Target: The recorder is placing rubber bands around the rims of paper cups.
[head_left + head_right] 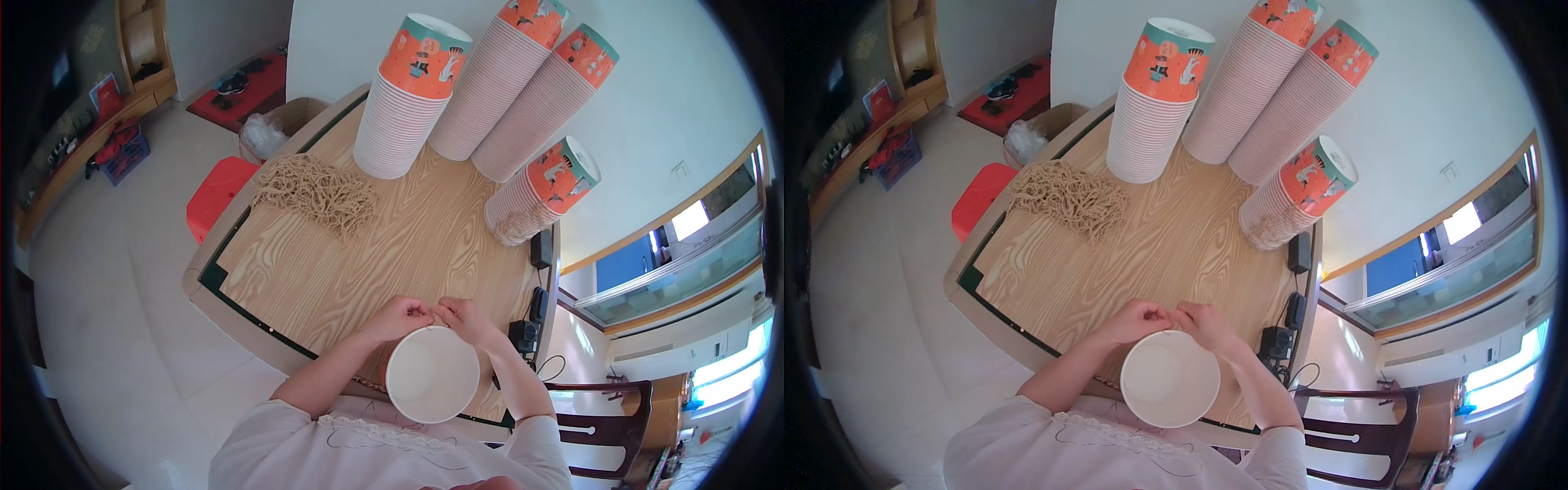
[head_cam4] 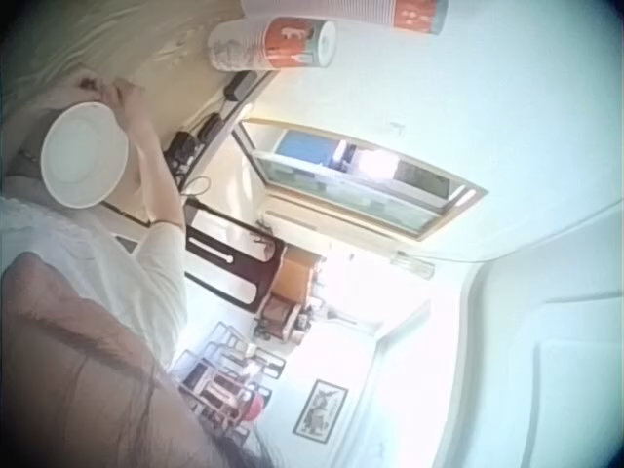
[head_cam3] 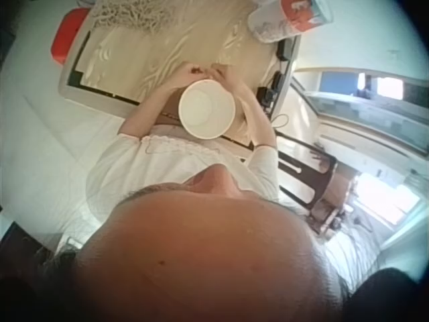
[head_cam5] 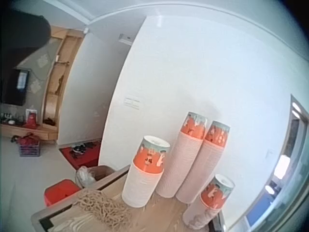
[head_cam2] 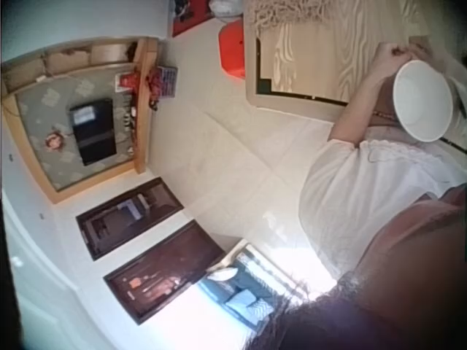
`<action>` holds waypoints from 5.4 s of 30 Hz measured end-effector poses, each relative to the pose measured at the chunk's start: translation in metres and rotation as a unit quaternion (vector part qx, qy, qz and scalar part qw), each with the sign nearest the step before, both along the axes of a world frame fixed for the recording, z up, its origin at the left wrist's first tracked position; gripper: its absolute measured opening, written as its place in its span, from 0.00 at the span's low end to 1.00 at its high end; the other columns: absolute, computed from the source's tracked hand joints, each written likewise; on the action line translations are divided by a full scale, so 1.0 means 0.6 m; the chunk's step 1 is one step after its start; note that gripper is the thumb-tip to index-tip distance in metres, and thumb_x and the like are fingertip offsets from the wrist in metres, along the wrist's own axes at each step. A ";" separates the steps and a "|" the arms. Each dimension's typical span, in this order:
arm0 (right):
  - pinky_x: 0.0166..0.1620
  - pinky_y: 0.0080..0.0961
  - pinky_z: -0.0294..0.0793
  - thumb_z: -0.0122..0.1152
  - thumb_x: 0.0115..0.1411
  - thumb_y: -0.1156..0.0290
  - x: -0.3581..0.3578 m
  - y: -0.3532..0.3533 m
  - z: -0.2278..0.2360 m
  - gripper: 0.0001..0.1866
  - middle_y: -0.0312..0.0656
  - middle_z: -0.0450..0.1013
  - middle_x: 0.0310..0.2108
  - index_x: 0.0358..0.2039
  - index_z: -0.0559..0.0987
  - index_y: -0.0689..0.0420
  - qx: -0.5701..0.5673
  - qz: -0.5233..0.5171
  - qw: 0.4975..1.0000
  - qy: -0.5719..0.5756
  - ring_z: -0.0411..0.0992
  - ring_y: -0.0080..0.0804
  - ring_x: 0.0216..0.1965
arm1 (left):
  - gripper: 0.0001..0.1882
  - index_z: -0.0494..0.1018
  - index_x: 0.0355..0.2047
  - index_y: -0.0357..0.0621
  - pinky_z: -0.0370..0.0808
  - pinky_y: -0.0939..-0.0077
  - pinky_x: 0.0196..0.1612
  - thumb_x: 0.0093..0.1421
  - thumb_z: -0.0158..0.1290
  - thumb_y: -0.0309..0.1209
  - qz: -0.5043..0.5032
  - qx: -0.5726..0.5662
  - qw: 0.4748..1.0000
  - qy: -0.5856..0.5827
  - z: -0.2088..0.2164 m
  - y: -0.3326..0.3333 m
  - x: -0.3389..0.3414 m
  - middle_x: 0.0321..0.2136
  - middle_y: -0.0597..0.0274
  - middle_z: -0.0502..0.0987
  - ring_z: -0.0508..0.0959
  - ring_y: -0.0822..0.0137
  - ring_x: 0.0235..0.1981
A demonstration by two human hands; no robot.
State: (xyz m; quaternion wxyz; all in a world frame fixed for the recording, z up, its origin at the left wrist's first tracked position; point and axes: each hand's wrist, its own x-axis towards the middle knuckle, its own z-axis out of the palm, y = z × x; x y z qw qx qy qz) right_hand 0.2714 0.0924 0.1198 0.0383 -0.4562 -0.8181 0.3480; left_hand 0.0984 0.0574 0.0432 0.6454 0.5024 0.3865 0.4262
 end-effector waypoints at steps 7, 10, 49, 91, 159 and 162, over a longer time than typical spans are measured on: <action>0.34 0.17 0.68 0.52 0.59 0.73 -0.006 0.005 0.014 0.08 0.35 0.72 0.22 0.36 0.76 0.63 -0.152 -0.025 0.960 0.233 0.68 0.20 0.28 | 0.07 0.76 0.29 0.36 0.71 0.82 0.30 0.53 0.56 0.28 0.002 -0.004 1.000 -0.016 0.000 0.001 -0.003 0.23 0.64 0.76 0.74 0.77 0.25; 0.39 0.16 0.69 0.57 0.56 0.76 0.012 0.015 -0.001 0.13 0.34 0.74 0.28 0.43 0.76 0.61 -0.128 0.023 0.962 0.242 0.70 0.19 0.33 | 0.08 0.76 0.31 0.36 0.72 0.82 0.32 0.53 0.56 0.28 0.002 0.002 0.999 -0.035 0.004 0.001 -0.005 0.25 0.62 0.77 0.74 0.76 0.27; 0.32 0.26 0.69 0.55 0.56 0.70 -0.022 0.003 0.020 0.08 0.46 0.72 0.22 0.27 0.75 0.63 0.061 -0.016 0.998 0.026 0.73 0.34 0.27 | 0.08 0.77 0.28 0.37 0.65 0.84 0.24 0.51 0.58 0.29 0.034 0.031 0.999 0.026 -0.012 0.010 -0.002 0.17 0.70 0.71 0.66 0.80 0.20; 0.29 0.19 0.69 0.57 0.54 0.75 -0.009 -0.001 0.005 0.05 0.38 0.74 0.24 0.31 0.77 0.61 -0.022 -0.052 0.996 0.074 0.71 0.22 0.26 | 0.08 0.78 0.33 0.43 0.70 0.83 0.36 0.52 0.54 0.20 -0.009 0.166 0.986 -0.024 -0.009 0.008 -0.032 0.29 0.63 0.75 0.75 0.73 0.33; 0.32 0.22 0.70 0.60 0.49 0.77 -0.027 -0.093 0.011 0.05 0.43 0.73 0.23 0.28 0.75 0.63 0.074 -0.190 0.964 0.169 0.71 0.29 0.26 | 0.07 0.73 0.28 0.42 0.70 0.85 0.26 0.55 0.53 0.32 -0.102 -0.207 0.953 -0.197 -0.003 -0.014 -0.017 0.24 0.66 0.75 0.73 0.77 0.23; 0.32 0.22 0.70 0.61 0.49 0.78 -0.030 -0.096 0.015 0.05 0.43 0.72 0.23 0.27 0.75 0.63 0.090 -0.171 0.965 0.174 0.72 0.29 0.27 | 0.08 0.74 0.29 0.40 0.70 0.85 0.26 0.56 0.53 0.33 -0.073 -0.241 0.946 -0.203 -0.011 -0.015 -0.015 0.23 0.66 0.75 0.74 0.76 0.23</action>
